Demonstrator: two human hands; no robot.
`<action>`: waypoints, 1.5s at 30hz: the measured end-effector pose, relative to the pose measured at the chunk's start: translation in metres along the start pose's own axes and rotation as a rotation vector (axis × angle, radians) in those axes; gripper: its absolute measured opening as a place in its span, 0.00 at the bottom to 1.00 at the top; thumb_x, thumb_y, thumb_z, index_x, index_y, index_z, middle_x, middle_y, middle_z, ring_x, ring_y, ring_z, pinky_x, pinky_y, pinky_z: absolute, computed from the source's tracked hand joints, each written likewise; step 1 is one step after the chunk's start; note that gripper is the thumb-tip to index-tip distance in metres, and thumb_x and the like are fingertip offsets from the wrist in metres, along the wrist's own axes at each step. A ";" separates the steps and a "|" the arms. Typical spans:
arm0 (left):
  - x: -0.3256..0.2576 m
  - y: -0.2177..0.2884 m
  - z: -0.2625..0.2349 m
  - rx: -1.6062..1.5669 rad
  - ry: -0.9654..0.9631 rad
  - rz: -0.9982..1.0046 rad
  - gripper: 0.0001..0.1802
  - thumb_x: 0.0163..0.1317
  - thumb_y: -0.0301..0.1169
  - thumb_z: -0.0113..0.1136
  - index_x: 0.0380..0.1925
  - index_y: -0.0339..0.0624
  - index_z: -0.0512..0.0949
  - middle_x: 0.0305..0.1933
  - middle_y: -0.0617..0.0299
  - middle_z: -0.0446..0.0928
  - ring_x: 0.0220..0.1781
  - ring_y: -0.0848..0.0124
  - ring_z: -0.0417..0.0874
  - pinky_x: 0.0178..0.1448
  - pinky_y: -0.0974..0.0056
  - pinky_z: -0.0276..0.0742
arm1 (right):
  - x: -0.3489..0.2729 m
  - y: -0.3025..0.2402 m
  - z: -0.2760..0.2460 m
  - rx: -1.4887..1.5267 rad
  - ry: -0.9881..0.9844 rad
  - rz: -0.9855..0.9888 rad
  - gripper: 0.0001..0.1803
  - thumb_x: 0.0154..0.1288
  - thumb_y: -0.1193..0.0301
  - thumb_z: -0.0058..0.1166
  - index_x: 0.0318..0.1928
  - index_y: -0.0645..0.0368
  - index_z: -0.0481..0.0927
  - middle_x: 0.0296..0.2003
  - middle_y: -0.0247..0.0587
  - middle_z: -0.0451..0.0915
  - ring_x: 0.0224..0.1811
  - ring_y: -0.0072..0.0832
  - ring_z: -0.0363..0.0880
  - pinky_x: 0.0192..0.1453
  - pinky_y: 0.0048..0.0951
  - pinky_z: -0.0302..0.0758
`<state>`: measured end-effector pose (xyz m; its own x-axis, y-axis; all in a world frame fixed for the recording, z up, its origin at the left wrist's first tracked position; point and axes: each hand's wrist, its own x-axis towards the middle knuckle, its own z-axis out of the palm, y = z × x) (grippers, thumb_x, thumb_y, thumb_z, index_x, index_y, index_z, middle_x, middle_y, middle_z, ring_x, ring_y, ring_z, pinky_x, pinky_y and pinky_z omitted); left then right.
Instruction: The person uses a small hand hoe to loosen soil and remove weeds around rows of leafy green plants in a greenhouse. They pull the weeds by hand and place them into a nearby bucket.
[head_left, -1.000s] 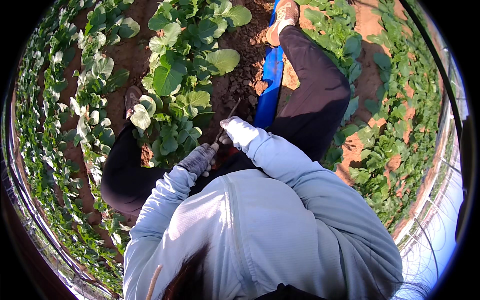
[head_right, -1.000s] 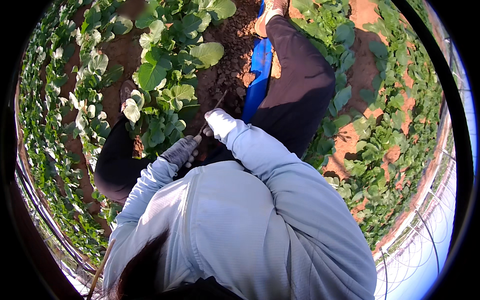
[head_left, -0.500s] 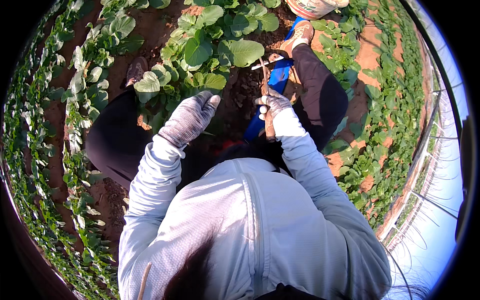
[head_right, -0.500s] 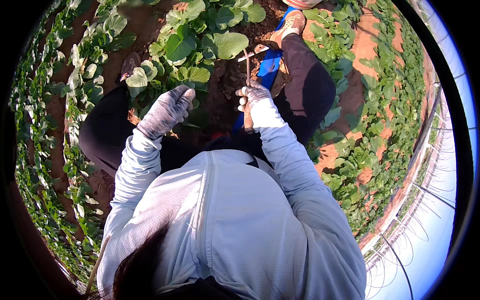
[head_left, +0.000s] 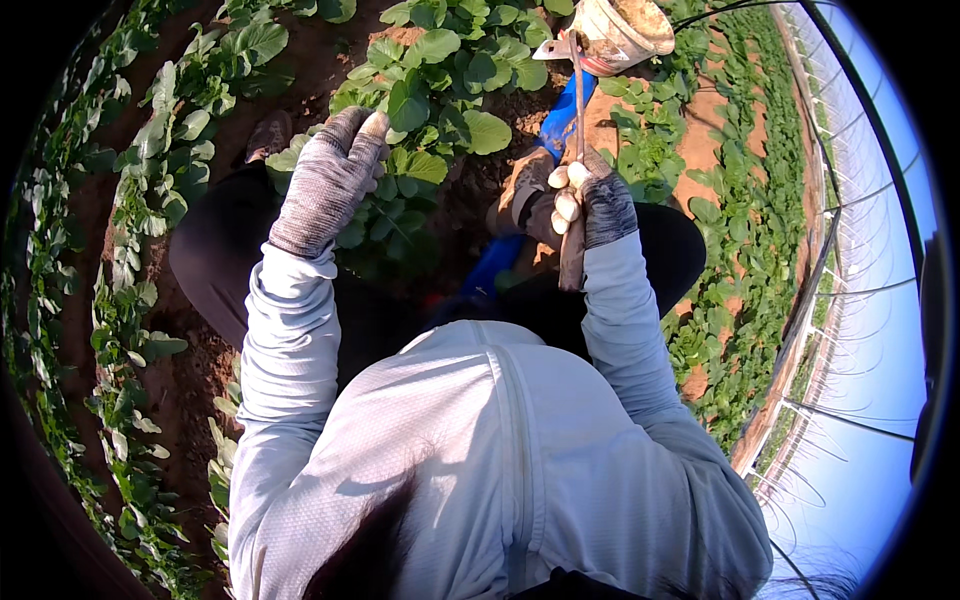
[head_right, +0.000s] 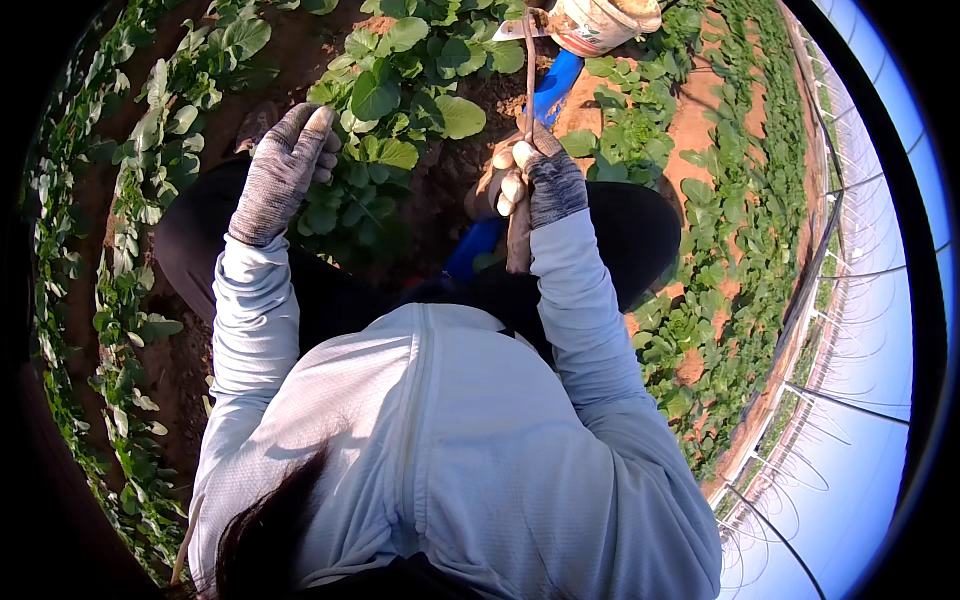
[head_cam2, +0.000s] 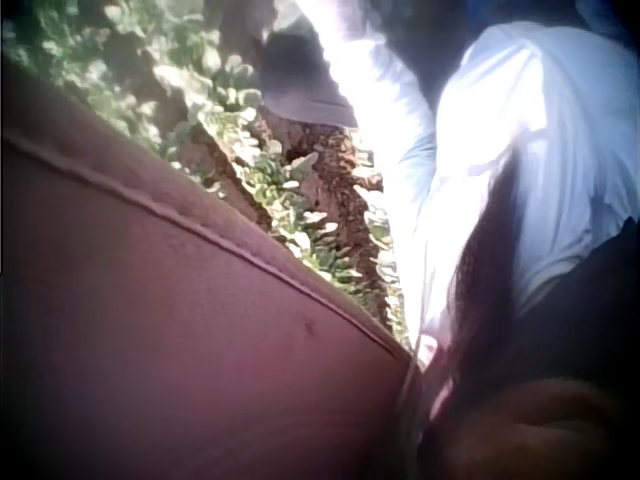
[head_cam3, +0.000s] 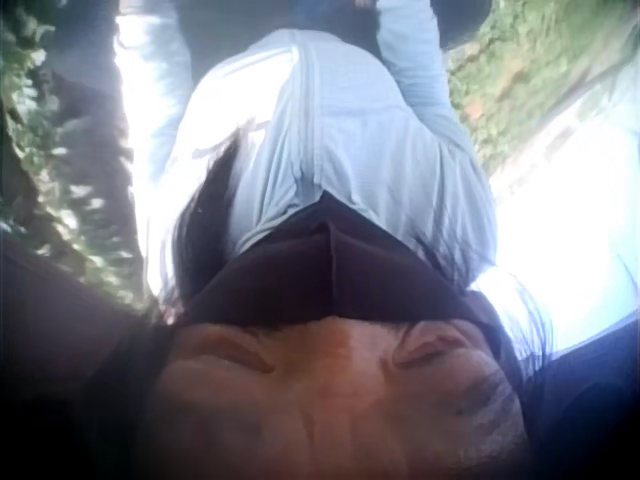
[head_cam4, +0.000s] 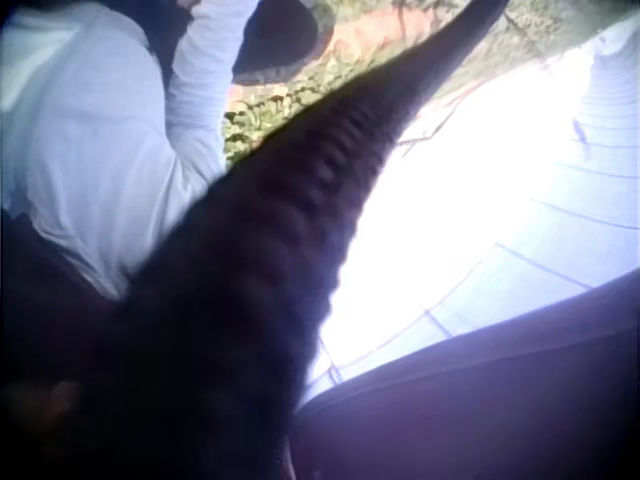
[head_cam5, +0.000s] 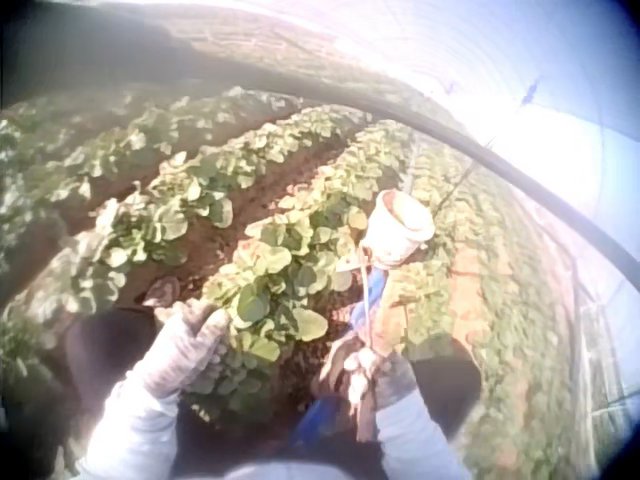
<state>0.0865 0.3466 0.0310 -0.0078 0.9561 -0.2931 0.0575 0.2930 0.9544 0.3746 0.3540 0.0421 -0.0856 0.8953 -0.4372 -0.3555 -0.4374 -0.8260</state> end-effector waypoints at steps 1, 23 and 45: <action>0.001 -0.001 0.003 -0.009 -0.025 0.006 0.15 0.67 0.42 0.47 0.40 0.42 0.73 0.29 0.69 0.72 0.29 0.82 0.71 0.34 0.76 0.70 | -0.005 -0.003 -0.001 -0.011 0.020 0.009 0.18 0.64 0.72 0.46 0.55 0.54 0.65 0.29 0.41 0.74 0.15 0.23 0.71 0.13 0.26 0.72; 0.017 0.003 0.022 0.053 -0.034 0.050 0.15 0.66 0.41 0.49 0.39 0.40 0.73 0.25 0.69 0.71 0.25 0.82 0.69 0.29 0.75 0.67 | -0.022 -0.069 -0.020 0.037 0.085 -0.227 0.12 0.65 0.71 0.44 0.48 0.59 0.68 0.32 0.37 0.73 0.18 0.17 0.64 0.19 0.20 0.66; -0.001 0.029 -0.037 0.696 -0.156 0.236 0.17 0.61 0.40 0.52 0.40 0.38 0.73 0.31 0.49 0.75 0.36 0.52 0.78 0.39 0.55 0.74 | 0.103 -0.011 0.023 0.147 -0.400 0.198 0.24 0.67 0.58 0.44 0.60 0.53 0.63 0.23 0.39 0.75 0.17 0.25 0.72 0.18 0.27 0.73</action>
<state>0.0515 0.3544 0.0612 0.2219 0.9651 -0.1390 0.6581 -0.0431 0.7517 0.3487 0.4527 0.0141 -0.5066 0.7708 -0.3864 -0.4219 -0.6124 -0.6686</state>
